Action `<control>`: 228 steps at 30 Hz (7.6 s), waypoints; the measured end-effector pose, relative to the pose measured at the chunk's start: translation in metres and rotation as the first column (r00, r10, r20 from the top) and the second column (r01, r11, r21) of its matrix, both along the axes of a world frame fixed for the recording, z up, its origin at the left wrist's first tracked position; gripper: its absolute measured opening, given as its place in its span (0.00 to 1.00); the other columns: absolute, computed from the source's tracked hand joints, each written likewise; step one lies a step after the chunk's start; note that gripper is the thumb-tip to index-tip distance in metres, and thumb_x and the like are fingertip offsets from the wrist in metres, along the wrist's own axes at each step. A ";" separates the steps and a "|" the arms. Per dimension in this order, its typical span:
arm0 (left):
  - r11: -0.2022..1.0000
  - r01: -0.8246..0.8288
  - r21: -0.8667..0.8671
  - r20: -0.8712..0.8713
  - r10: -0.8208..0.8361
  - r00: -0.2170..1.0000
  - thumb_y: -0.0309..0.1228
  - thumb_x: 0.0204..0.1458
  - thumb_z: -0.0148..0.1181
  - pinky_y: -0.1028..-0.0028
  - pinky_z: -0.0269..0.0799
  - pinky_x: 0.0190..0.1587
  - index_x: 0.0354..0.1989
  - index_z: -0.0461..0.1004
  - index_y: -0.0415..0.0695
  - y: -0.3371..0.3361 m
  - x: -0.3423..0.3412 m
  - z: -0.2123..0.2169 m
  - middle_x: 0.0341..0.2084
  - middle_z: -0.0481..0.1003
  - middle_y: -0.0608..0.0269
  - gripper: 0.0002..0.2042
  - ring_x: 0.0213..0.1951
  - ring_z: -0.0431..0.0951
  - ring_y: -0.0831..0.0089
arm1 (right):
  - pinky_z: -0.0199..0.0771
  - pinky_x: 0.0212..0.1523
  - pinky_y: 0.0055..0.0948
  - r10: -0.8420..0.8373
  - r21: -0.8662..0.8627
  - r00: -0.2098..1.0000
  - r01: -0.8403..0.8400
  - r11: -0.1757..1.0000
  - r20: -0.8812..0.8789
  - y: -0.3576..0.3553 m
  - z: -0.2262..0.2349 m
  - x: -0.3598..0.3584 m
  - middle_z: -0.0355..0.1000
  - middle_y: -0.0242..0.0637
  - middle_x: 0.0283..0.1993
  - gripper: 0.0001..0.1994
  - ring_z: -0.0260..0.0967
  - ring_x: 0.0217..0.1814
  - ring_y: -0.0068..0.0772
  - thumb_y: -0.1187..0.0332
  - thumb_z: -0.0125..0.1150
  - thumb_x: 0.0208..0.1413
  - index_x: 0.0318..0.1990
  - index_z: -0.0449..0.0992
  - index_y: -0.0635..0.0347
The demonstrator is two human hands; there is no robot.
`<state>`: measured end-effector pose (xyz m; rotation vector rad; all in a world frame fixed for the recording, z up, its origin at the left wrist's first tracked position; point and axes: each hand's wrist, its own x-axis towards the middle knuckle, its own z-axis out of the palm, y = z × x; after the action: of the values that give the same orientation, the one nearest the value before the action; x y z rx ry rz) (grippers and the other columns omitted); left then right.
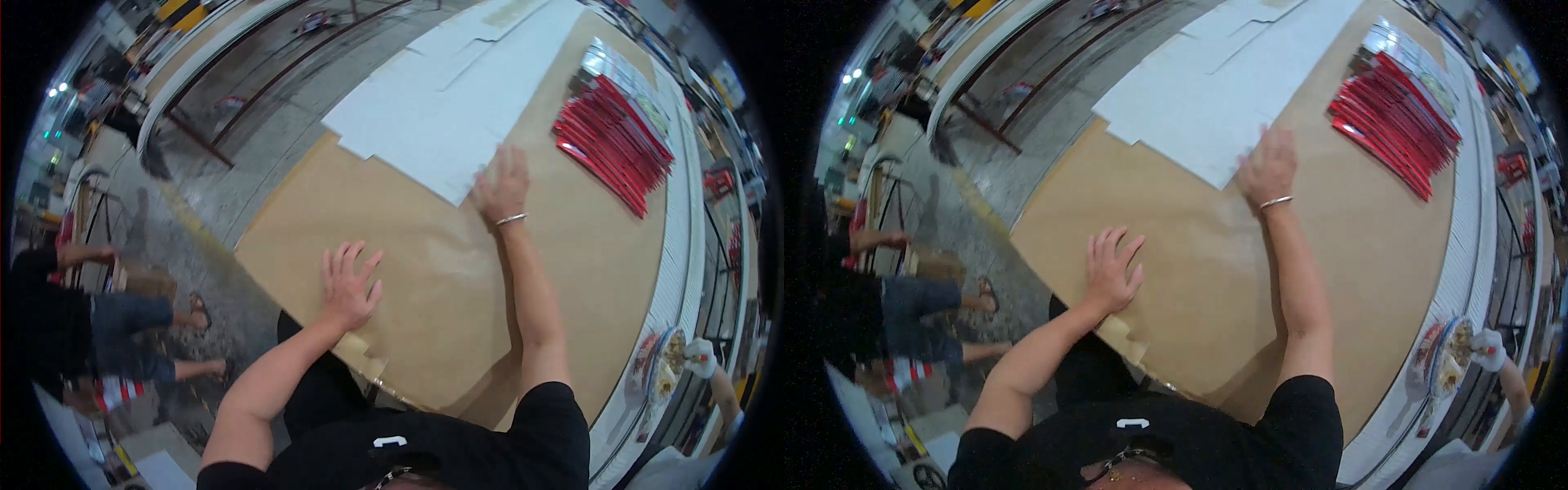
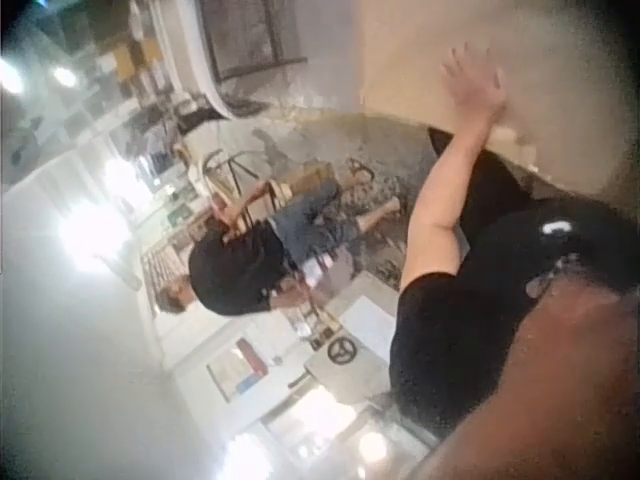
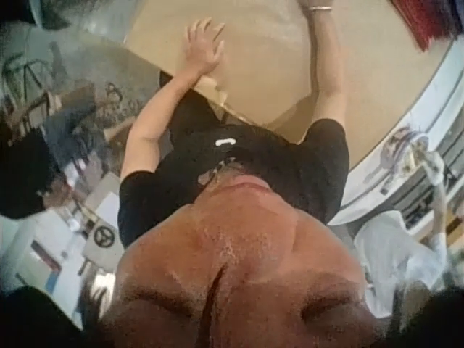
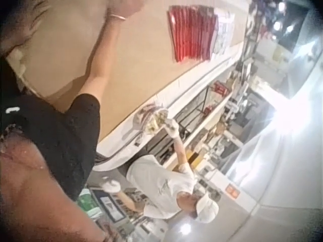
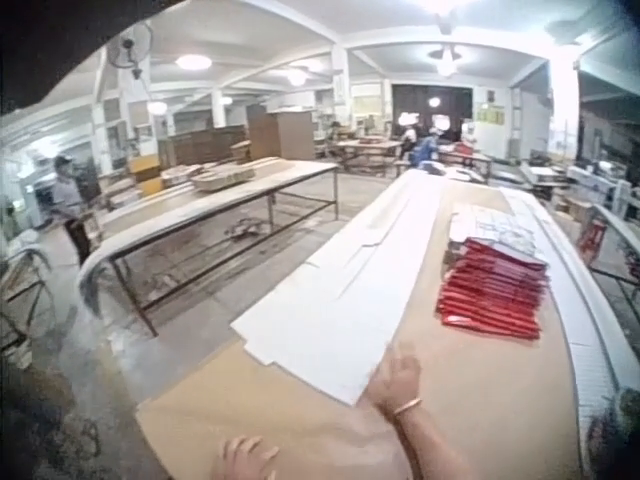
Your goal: The recorder is folding and stacking printed cardboard sheets to create product boxes in a factory setting.
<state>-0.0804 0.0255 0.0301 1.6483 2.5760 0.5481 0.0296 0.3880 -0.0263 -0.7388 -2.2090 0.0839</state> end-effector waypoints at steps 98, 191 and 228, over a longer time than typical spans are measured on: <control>0.500 0.836 -0.226 0.230 -0.807 0.545 0.41 0.42 0.69 0.44 0.65 0.49 0.60 0.68 0.60 -0.036 0.134 0.000 0.63 0.63 0.69 0.32 0.57 0.66 0.56 | 0.64 0.54 0.43 0.158 -0.267 0.977 -0.116 0.957 0.142 -0.393 0.073 0.299 0.76 0.35 0.39 0.07 0.71 0.45 0.39 0.74 0.66 0.49 0.37 0.80 0.58; 0.931 -0.342 0.129 0.914 0.022 0.404 0.18 0.49 0.55 0.65 0.65 0.61 0.65 0.63 0.41 -0.057 0.056 -0.017 0.61 0.64 0.46 0.30 0.60 0.67 0.56 | 0.38 0.71 0.63 0.369 -0.450 0.859 -0.190 0.873 0.354 -0.342 0.065 0.252 0.55 0.51 0.67 0.31 0.46 0.73 0.62 0.64 0.65 0.50 0.64 0.66 0.45; 0.955 0.050 -0.291 -0.037 -0.063 0.997 0.58 0.57 0.48 0.25 0.32 0.62 0.71 0.55 0.62 0.044 0.088 0.014 0.72 0.47 0.52 0.34 0.72 0.43 0.47 | 0.46 0.68 0.63 0.186 -0.246 0.809 -0.052 0.968 0.558 -0.323 0.078 0.254 0.61 0.44 0.66 0.26 0.54 0.70 0.55 0.57 0.63 0.54 0.62 0.69 0.38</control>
<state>0.0080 0.0693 0.0436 1.6428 2.4833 0.1200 0.2839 0.0647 0.0514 -0.8212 -2.8701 0.1916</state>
